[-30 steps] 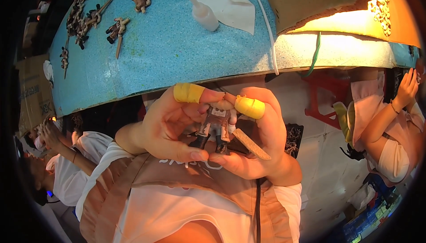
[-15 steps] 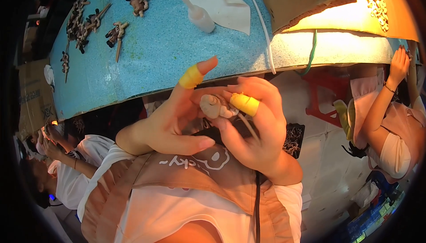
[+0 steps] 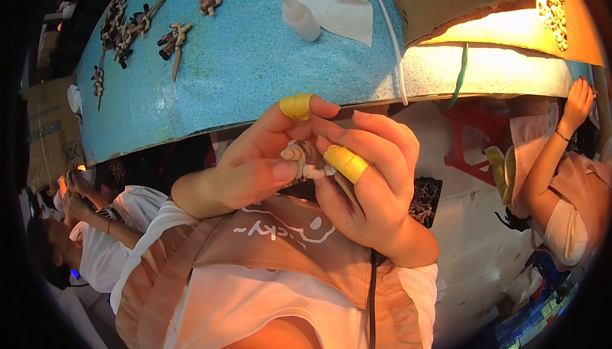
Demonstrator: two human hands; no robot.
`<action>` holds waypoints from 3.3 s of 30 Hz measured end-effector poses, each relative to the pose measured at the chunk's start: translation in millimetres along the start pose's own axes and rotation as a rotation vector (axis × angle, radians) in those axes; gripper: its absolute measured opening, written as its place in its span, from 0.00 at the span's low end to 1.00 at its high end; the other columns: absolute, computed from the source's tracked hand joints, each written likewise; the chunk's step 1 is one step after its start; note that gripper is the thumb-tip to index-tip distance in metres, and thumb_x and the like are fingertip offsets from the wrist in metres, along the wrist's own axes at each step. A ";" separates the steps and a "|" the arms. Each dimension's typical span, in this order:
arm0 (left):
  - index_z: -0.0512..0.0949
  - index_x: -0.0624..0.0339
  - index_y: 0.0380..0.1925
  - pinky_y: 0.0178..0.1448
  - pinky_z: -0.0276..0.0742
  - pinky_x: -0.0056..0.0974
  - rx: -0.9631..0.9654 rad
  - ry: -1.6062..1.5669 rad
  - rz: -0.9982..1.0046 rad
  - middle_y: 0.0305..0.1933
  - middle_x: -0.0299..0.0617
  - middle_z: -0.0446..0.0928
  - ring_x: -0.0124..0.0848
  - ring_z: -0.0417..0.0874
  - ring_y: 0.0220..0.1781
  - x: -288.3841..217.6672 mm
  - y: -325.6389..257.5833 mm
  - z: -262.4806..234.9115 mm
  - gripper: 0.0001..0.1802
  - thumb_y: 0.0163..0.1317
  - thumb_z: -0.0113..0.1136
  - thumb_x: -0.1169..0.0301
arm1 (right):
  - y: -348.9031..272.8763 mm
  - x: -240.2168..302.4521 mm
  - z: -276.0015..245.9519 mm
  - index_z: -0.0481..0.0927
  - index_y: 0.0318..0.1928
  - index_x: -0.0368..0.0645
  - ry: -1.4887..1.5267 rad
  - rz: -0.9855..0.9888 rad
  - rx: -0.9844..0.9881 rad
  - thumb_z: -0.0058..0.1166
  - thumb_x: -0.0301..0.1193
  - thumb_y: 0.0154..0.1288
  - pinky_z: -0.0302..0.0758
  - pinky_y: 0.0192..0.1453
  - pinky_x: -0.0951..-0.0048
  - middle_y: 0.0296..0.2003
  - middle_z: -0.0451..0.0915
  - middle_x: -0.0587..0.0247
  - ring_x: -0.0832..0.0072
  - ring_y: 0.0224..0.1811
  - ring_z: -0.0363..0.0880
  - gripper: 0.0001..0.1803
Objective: The person assembles figurines by applying glue from a bottle onto figurine bodies, attaching small pieces by hand, and placing the figurines on the table.
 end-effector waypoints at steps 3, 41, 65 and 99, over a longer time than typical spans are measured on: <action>0.49 0.61 0.60 0.56 0.65 0.34 0.002 0.024 0.027 0.55 0.47 0.62 0.32 0.67 0.55 -1.4 -0.8 -0.3 0.31 0.57 0.46 0.72 | -0.3 1.9 -0.7 0.77 0.34 0.36 -0.016 -0.024 -0.013 0.60 0.22 0.33 0.67 0.41 0.65 0.38 0.75 0.58 0.60 0.42 0.73 0.19; 0.56 0.62 0.55 0.51 0.63 0.31 -0.047 -0.060 0.119 0.44 0.38 0.64 0.23 0.65 0.44 8.3 2.9 0.9 0.20 0.62 0.35 0.75 | 5.5 11.8 0.3 0.71 0.40 0.34 -0.113 -0.011 0.097 0.55 0.16 0.43 0.72 0.45 0.63 0.42 0.71 0.52 0.55 0.44 0.72 0.18; 0.53 0.61 0.58 0.58 0.65 0.41 -0.048 -0.297 -0.082 0.53 0.45 0.64 0.33 0.68 0.54 14.4 3.2 -0.6 0.27 0.60 0.46 0.66 | 2.9 0.0 1.1 0.72 0.36 0.36 0.125 0.100 0.002 0.60 0.18 0.35 0.72 0.45 0.61 0.34 0.76 0.56 0.56 0.40 0.72 0.20; 0.55 0.61 0.54 0.44 0.73 0.37 -0.489 0.613 0.673 0.54 0.52 0.62 0.40 0.75 0.46 -254.8 -0.1 -76.4 0.25 0.61 0.48 0.61 | 35.0 2.6 15.4 0.72 0.48 0.39 -0.013 0.040 0.216 0.67 0.33 0.36 0.62 0.54 0.59 0.54 0.59 0.42 0.52 0.54 0.61 0.34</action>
Point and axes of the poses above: each hand's wrist, its own y-axis towards the middle knuckle, its own z-axis out of the palm, x = y × z, the point moved 3 cm from there along y, towards the middle knuckle
